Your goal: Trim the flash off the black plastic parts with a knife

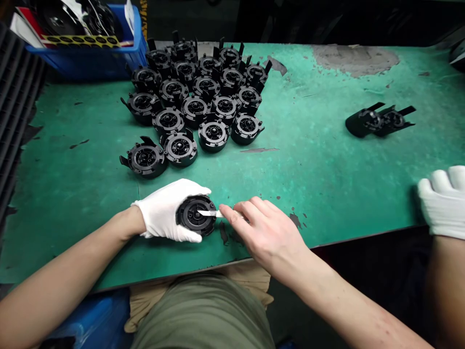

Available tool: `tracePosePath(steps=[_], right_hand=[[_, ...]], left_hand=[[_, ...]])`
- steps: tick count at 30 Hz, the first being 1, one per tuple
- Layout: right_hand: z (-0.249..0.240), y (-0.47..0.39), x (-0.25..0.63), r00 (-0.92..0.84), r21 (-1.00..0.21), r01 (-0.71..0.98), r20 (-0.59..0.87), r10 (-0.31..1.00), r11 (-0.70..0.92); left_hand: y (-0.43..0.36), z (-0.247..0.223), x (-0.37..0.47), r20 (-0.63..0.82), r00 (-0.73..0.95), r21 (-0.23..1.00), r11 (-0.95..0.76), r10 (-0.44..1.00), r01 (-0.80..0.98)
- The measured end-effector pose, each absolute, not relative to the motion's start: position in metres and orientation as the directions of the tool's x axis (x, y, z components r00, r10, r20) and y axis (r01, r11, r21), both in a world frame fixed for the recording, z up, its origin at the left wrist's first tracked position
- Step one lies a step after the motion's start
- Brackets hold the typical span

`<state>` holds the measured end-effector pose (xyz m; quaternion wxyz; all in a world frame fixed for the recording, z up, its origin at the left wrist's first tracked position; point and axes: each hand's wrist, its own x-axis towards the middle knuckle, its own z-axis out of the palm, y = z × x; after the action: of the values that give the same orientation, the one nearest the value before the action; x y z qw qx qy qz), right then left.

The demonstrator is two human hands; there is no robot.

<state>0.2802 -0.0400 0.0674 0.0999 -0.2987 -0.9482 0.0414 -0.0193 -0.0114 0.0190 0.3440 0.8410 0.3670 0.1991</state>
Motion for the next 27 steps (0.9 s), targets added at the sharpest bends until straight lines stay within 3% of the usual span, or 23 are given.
tracePosePath(steps=[7, 14, 22, 27], right_hand=[[0.0674, -0.0421, 0.2793, -0.800, -0.190, 0.545, 0.176, 0.574, 0.817], [0.0706, -0.0390, 0.2784, -0.801, -0.122, 0.567, 0.149, 0.580, 0.814], [0.0689, -0.0420, 0.2784, -0.788, -0.224, 0.552, 0.172, 0.591, 0.803], [0.0661, -0.0401, 0.2804, -0.770, -0.203, 0.583, 0.173, 0.615, 0.787]], left_hand=[[-0.0122, 0.0160, -0.0197, 0.080, 0.653, 0.735, -0.487, 0.754, 0.472], [-0.0116, 0.0201, -0.0187, 0.088, 0.648, 0.727, -0.493, 0.756, 0.477], [-0.0110, 0.0159, -0.0205, 0.129, 0.673, 0.713, -0.540, 0.728, 0.447], [-0.0105, 0.0140, -0.0218, 0.152, 0.686, 0.710, -0.561, 0.711, 0.424]])
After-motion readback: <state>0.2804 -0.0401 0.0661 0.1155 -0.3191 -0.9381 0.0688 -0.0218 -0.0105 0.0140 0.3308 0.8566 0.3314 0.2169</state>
